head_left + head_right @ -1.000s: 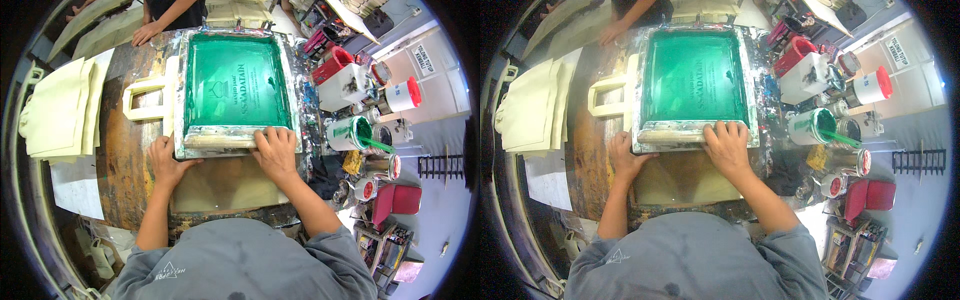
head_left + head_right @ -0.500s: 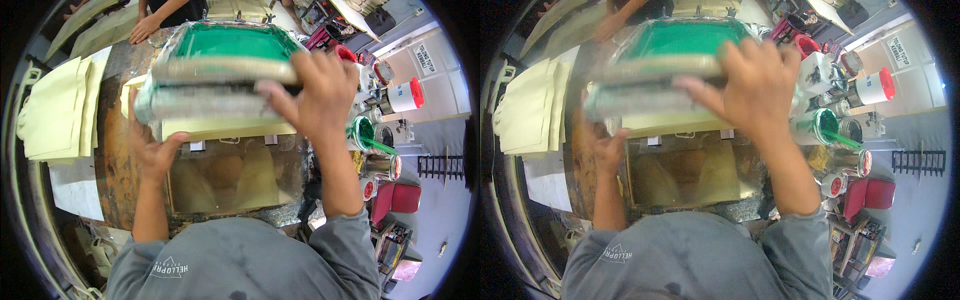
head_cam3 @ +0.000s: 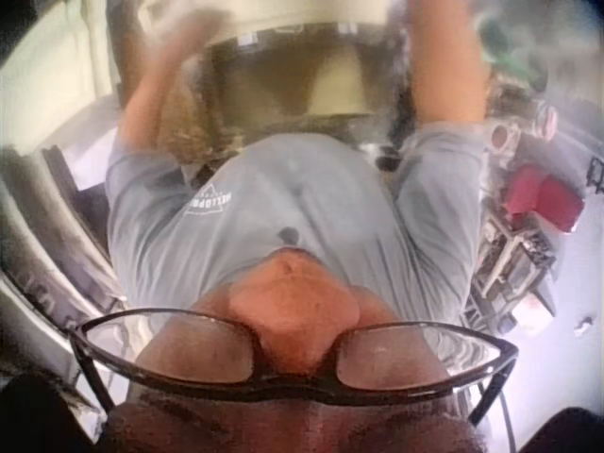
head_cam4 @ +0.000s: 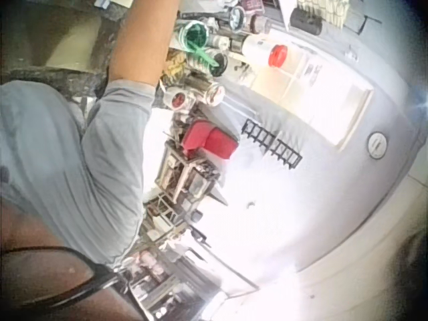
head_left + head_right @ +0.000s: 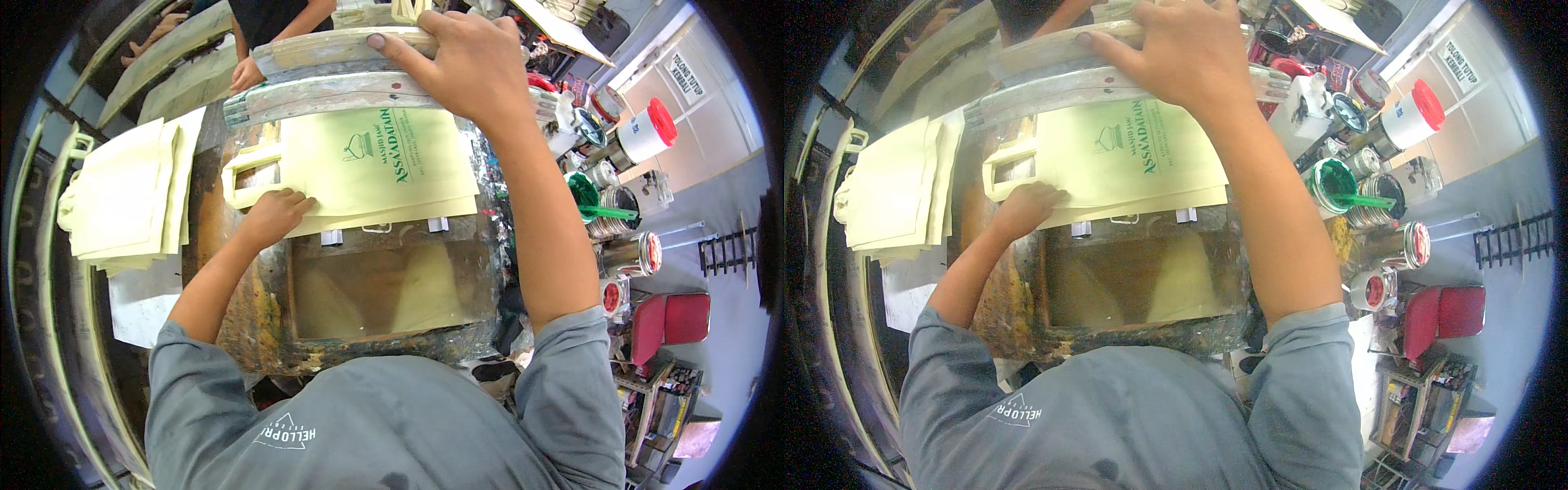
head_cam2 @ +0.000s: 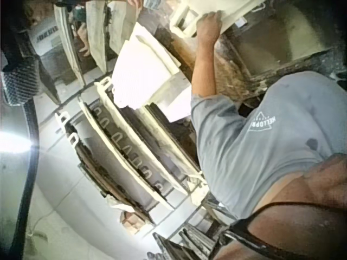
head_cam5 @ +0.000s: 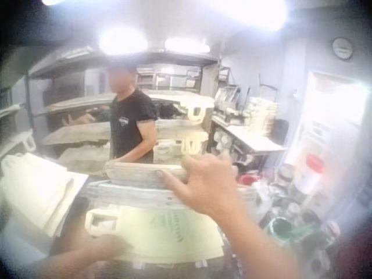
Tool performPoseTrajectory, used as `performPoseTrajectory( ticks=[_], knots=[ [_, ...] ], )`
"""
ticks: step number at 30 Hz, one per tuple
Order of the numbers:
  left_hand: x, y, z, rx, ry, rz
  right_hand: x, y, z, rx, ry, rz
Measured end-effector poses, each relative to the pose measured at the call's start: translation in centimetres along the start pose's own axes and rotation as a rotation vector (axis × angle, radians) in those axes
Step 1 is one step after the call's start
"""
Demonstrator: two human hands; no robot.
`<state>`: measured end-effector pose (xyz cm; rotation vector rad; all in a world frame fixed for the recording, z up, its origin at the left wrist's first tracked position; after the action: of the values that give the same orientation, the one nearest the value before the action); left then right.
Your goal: The person applies green ink to a screen using a stirring stick, uses a squeegee to print a logo onto yellow tote bags, and then lifts the bags to stack them aside.
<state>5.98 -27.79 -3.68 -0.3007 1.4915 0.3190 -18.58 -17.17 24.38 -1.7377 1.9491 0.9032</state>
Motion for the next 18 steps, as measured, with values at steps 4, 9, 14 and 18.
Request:
performPoseTrajectory(
  ticks=[4, 9, 14, 18],
  knots=[
    [-8.4, -0.2, -1.1, 0.229, 0.371, -0.074, 0.0, 1.0, -1.2, 0.019, -0.025, -0.053],
    [-18.1, -3.8, 3.9, 0.165, 0.607, -0.339, 0.2, 1.0, -1.5, 0.003, -0.014, -0.056],
    [-19.6, -15.7, 14.7, -0.127, 0.549, -0.32, -0.4, 0.8, -1.4, 0.026, 0.021, -0.099],
    [-18.6, -21.9, 19.3, -0.887, 0.197, -0.609, -0.2, 1.0, -1.8, 0.01, 0.017, -0.083]
  ],
)
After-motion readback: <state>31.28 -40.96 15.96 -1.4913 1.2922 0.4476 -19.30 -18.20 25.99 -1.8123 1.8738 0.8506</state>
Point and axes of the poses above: each hand's wrist, its own z-axis away from the middle knuckle, its own x-axis out of the palm, y = z × x, the point moved 8 cm from there along -z, towards the middle knuckle, and after that the axes turned 8 degrees about -x, right-handed, at the moved point
